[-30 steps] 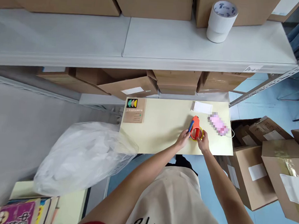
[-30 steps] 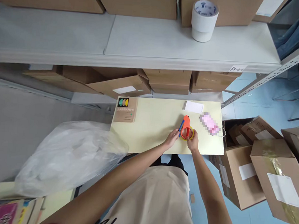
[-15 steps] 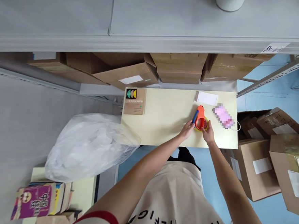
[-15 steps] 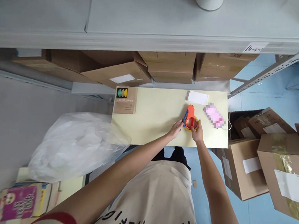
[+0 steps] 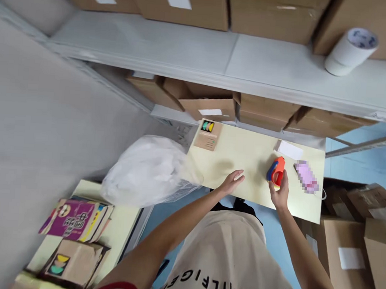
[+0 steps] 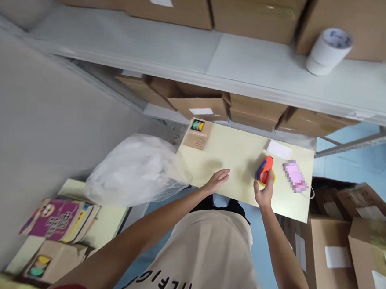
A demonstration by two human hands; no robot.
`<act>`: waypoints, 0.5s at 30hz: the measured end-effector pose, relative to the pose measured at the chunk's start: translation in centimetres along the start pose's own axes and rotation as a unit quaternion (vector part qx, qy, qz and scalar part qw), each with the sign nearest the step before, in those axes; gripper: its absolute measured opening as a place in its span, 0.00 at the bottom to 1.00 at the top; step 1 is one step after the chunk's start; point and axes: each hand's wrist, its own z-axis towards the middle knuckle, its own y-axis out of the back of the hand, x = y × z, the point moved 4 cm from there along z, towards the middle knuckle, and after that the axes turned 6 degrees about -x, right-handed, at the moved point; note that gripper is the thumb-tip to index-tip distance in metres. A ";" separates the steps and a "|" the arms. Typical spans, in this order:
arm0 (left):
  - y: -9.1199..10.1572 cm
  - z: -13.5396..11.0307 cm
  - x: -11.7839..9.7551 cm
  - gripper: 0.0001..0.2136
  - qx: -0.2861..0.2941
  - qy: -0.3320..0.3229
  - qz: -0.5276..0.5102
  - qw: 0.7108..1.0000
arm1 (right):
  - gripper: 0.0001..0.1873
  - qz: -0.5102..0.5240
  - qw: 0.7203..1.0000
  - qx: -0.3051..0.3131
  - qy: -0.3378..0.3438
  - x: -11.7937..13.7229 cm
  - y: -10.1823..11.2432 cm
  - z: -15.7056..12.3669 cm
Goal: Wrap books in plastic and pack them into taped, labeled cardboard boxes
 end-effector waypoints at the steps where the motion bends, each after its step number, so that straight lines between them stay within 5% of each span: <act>1: 1.6 -0.7 0.0 0.24 -0.014 -0.009 0.003 1.000 | 0.44 0.000 1.000 0.011 0.021 1.0 -0.9 -0.2; 7: 13.2 -5.8 1.8 0.19 -0.155 -0.039 0.082 0.984 | 0.39 0.010 0.978 0.170 0.118 6.9 -10.8 -2.5; 11: 21.9 -9.4 4.2 0.15 -0.278 -0.043 0.156 0.947 | 0.33 0.002 0.924 0.340 0.177 11.4 -20.1 -5.1; 15: 28.1 -10.5 5.7 0.17 -0.361 -0.013 0.180 0.915 | 0.24 -0.032 0.870 0.451 0.197 15.6 -29.4 -7.4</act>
